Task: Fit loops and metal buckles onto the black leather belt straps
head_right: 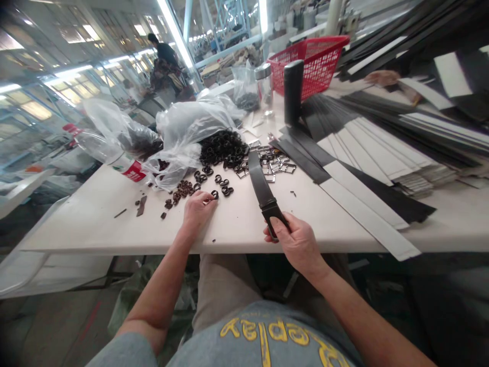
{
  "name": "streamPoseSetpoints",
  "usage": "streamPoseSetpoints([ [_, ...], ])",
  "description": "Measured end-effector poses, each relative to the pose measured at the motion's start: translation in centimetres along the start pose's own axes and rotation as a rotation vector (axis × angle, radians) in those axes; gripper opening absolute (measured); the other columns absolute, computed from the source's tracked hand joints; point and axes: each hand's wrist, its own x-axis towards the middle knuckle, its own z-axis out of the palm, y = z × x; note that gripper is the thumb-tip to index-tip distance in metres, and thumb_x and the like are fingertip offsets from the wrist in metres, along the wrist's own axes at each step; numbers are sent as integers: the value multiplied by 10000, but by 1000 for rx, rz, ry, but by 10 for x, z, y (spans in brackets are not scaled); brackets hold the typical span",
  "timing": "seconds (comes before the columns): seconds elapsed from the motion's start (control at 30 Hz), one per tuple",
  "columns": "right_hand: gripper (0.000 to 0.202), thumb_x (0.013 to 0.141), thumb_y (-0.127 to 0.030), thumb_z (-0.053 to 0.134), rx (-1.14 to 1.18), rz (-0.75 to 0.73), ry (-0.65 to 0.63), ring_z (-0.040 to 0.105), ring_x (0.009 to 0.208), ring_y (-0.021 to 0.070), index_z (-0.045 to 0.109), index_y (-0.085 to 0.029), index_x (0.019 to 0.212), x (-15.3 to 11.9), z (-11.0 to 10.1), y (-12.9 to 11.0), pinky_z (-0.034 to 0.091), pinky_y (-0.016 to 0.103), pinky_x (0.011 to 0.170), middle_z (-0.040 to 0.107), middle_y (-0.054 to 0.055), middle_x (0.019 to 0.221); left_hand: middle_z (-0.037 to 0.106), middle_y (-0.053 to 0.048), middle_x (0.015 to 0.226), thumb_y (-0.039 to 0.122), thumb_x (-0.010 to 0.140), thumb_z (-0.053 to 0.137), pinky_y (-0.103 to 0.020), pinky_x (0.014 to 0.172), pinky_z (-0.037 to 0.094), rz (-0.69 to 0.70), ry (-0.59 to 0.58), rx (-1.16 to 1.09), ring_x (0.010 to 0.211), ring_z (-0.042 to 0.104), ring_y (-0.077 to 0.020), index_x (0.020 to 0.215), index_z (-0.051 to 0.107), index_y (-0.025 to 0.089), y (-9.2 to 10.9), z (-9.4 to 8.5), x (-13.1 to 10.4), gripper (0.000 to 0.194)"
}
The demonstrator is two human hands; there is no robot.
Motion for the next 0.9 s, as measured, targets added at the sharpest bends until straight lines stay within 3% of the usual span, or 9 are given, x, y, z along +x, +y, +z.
streamPoseSetpoints([
  [0.2,498,811,-657,663,-25,10,-40,673,538,141,651,-159,830,2,-1,-1,567,225,507,702,44,680,709,-37,848,326,747,719,-276,703,466,-139,109,-580,749,613,-152,699,723,190,6,-2,5,144],
  [0.3,510,811,-670,649,-40,26,-63,677,543,139,640,-160,830,2,0,-2,552,213,496,702,45,683,727,-41,872,404,753,730,-256,674,478,-190,18,-855,736,629,-135,757,724,183,30,8,-8,221],
  [0.43,505,826,-665,622,-45,58,-86,685,539,148,633,-161,857,1,2,-4,561,224,504,690,32,671,740,-39,868,375,716,807,-227,670,487,-261,-140,-1204,736,647,-117,728,719,174,76,27,-39,219],
  [0.6,460,844,-611,598,-86,39,-60,678,528,148,643,-154,876,0,5,-9,550,229,498,686,33,678,738,-14,839,338,673,851,-221,665,519,-300,-192,-1326,691,635,-96,704,709,176,107,42,-58,217],
  [0.77,375,865,-539,573,-120,-5,-63,661,518,142,616,-169,819,2,6,-9,532,228,489,672,23,662,732,-16,807,350,662,856,-227,640,536,-276,-159,-1266,671,638,-101,714,710,169,109,42,-57,238],
  [0.9,299,885,-467,558,-190,-25,-88,647,506,131,606,-182,811,3,6,-9,510,222,490,672,13,654,751,-28,821,327,642,870,-232,644,538,-268,-164,-1246,689,655,-115,920,751,188,109,38,-55,332],
])
